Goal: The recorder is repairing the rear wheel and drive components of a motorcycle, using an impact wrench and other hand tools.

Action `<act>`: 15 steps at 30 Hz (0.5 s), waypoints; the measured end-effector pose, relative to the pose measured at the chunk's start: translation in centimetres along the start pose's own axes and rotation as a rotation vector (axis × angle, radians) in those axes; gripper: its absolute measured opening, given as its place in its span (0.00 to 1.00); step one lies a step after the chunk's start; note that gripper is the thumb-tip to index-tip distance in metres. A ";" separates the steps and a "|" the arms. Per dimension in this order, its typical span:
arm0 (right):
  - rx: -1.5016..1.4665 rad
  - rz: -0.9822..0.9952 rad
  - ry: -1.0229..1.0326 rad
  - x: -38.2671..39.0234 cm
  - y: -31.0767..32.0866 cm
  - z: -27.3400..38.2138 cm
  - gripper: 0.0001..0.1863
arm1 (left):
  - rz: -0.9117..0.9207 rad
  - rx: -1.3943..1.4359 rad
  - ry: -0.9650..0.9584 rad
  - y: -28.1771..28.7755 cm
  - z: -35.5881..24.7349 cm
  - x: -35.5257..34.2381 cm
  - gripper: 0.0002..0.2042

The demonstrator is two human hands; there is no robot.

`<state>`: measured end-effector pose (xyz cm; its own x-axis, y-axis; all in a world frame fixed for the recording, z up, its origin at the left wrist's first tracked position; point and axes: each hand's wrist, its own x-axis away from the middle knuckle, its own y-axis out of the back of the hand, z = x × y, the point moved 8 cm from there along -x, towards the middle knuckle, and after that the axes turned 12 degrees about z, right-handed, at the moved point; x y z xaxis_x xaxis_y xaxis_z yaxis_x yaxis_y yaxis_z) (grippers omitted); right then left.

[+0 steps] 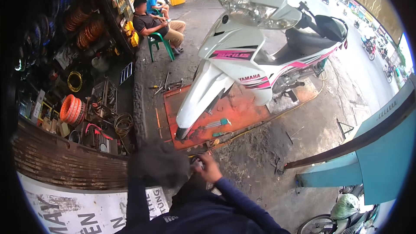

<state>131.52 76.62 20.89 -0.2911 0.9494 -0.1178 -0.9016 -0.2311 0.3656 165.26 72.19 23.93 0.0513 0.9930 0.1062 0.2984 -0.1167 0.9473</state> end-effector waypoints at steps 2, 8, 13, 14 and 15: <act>0.083 0.020 0.087 -1.5 -1.3 4.0 0.26 | 0.380 -0.153 -0.160 -3.4 -7.4 0.9 0.21; -0.109 0.173 -0.359 -2.0 0.0 0.8 0.27 | 0.265 -0.009 -0.417 -3.6 -15.7 -0.3 0.20; -0.219 -0.121 -0.405 1.3 6.4 2.1 0.16 | 0.495 0.508 -0.899 -9.4 -13.6 -0.4 0.15; -0.246 -0.162 -0.395 1.7 7.2 2.9 0.16 | 0.503 0.506 -0.912 -10.5 -12.7 -0.8 0.15; -0.292 -0.147 -0.397 1.8 7.4 3.7 0.14 | 0.517 0.533 -0.875 -11.6 -11.7 -1.8 0.15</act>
<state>125.47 77.43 26.79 -0.0616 0.9708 0.2319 -0.9922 -0.0848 0.0913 150.53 71.99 16.30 0.8678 0.4969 0.0014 0.4036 -0.7066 0.5812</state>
